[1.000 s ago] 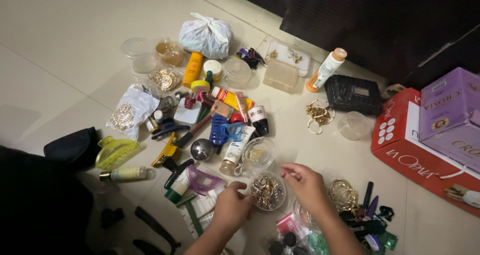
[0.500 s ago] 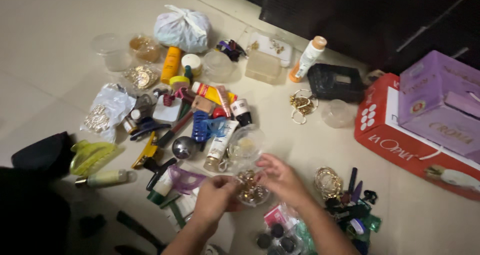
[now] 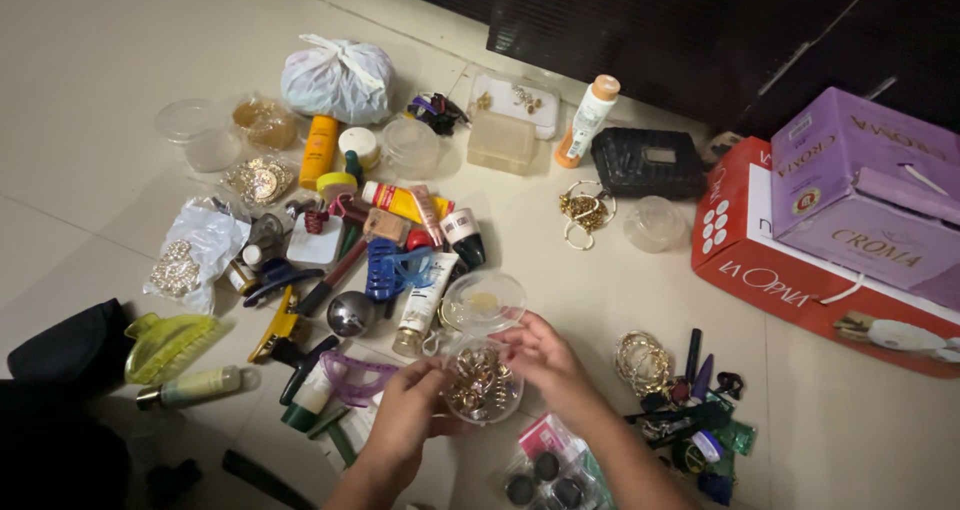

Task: The person sits on the floor and sorts jewelry pieces, picking necklaces, earrings and small metal items one at a time and placing them into clear plastic containers. They open and close container lids and move items around among cosmetics and other personal items spread on the floor.

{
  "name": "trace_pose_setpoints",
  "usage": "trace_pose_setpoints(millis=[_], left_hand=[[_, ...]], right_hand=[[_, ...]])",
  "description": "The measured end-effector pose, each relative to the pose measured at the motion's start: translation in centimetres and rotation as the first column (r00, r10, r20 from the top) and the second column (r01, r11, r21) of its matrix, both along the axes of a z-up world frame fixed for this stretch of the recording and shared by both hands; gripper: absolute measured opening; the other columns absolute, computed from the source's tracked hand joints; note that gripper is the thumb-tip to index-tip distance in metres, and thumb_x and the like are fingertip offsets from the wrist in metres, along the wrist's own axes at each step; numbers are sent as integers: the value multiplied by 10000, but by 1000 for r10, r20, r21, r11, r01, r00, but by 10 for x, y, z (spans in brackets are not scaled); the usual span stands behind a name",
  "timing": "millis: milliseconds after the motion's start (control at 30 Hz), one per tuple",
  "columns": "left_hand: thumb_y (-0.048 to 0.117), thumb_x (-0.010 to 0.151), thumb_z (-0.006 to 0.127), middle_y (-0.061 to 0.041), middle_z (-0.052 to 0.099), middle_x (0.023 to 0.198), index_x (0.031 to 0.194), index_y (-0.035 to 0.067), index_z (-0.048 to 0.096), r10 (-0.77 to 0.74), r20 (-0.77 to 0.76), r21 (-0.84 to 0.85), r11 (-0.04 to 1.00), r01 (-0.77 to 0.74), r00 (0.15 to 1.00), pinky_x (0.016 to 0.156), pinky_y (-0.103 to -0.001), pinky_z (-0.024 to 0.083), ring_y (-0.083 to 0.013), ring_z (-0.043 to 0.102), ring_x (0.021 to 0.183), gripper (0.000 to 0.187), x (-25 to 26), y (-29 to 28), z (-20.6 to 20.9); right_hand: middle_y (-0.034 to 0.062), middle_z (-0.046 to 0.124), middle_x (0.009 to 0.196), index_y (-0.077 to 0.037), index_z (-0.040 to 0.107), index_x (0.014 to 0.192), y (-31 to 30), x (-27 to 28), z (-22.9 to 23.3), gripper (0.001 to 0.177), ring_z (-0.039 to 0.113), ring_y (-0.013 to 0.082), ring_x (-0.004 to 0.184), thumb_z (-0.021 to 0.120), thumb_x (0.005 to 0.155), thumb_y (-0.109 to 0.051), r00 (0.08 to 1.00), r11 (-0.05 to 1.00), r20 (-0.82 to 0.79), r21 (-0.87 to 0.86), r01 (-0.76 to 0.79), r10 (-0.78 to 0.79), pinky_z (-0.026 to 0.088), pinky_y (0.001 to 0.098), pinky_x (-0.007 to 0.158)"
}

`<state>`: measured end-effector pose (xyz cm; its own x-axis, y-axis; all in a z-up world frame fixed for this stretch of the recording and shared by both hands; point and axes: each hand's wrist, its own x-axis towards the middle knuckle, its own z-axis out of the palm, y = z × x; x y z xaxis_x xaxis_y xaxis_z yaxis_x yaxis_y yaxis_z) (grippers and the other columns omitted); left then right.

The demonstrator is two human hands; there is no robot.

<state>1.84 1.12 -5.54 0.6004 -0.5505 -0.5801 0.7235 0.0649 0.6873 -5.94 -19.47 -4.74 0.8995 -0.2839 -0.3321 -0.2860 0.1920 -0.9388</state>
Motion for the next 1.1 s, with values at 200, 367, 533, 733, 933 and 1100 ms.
trace_pose_setpoints(millis=[200, 367, 533, 733, 933, 1100], left_hand=[[195, 933, 541, -196, 755, 1002, 1200, -50, 652, 12, -36, -93, 996, -15, 999, 609, -381, 624, -297, 739, 763, 379, 3, 1, 12], [362, 921, 502, -181, 763, 1003, 1210, -47, 634, 45, -135, -196, 978, -71, 990, 653, -372, 623, -250, 753, 770, 518, 3, 3, 25], [118, 833, 715, -162, 760, 1021, 1267, -47, 616, 49, 10, -195, 980, -46, 999, 729, -393, 628, -249, 747, 791, 475, 2, 0, 30], [100, 826, 722, -152, 774, 1008, 1246, -55, 654, 93, -43, -182, 978, -99, 995, 724, -372, 613, -234, 751, 797, 453, 8, 0, 31], [100, 835, 732, -151, 765, 986, 1209, -61, 680, 68, -50, -209, 975, -77, 996, 689, -368, 609, -235, 743, 793, 411, 7, 0, 33], [111, 822, 723, -124, 777, 985, 1197, -32, 680, 60, -60, -208, 976, -71, 996, 697, -362, 636, -217, 754, 795, 404, 5, 0, 32]], right_hand=[[166, 736, 1182, -3, 669, 1269, -2, -4, 4, 407, 701, 218, 1085, 545, 983, -265, 993, 987, 112, 149, -66, 50, 561, 352, 960], [115, 732, 1196, -18, 663, 1250, -1, 1, 1, 422, 688, 185, 1073, 728, 833, -12, 999, 999, 23, -23, -26, 27, 559, 346, 946], [102, 566, 1471, -30, 574, 1415, 2, 2, 17, 636, 597, 203, 1269, 767, 811, 25, 984, 989, 94, -34, -147, 150, 532, 315, 1040], [-18, 329, 1634, -116, 472, 1524, 16, 1, 46, 986, 504, 226, 1372, 831, 625, 70, 960, 961, 92, -110, -253, 263, 574, 411, 993], [106, 470, 1572, -83, 556, 1418, 17, 0, 57, 966, 456, 250, 1446, 974, 547, -50, 928, 648, 65, -734, -203, 366, 384, 377, 1157], [95, 554, 1519, -78, 608, 1354, 18, -2, 54, 908, 516, 238, 1422, 979, 526, -85, 937, 630, 101, -763, -142, 334, 421, 370, 1145]])
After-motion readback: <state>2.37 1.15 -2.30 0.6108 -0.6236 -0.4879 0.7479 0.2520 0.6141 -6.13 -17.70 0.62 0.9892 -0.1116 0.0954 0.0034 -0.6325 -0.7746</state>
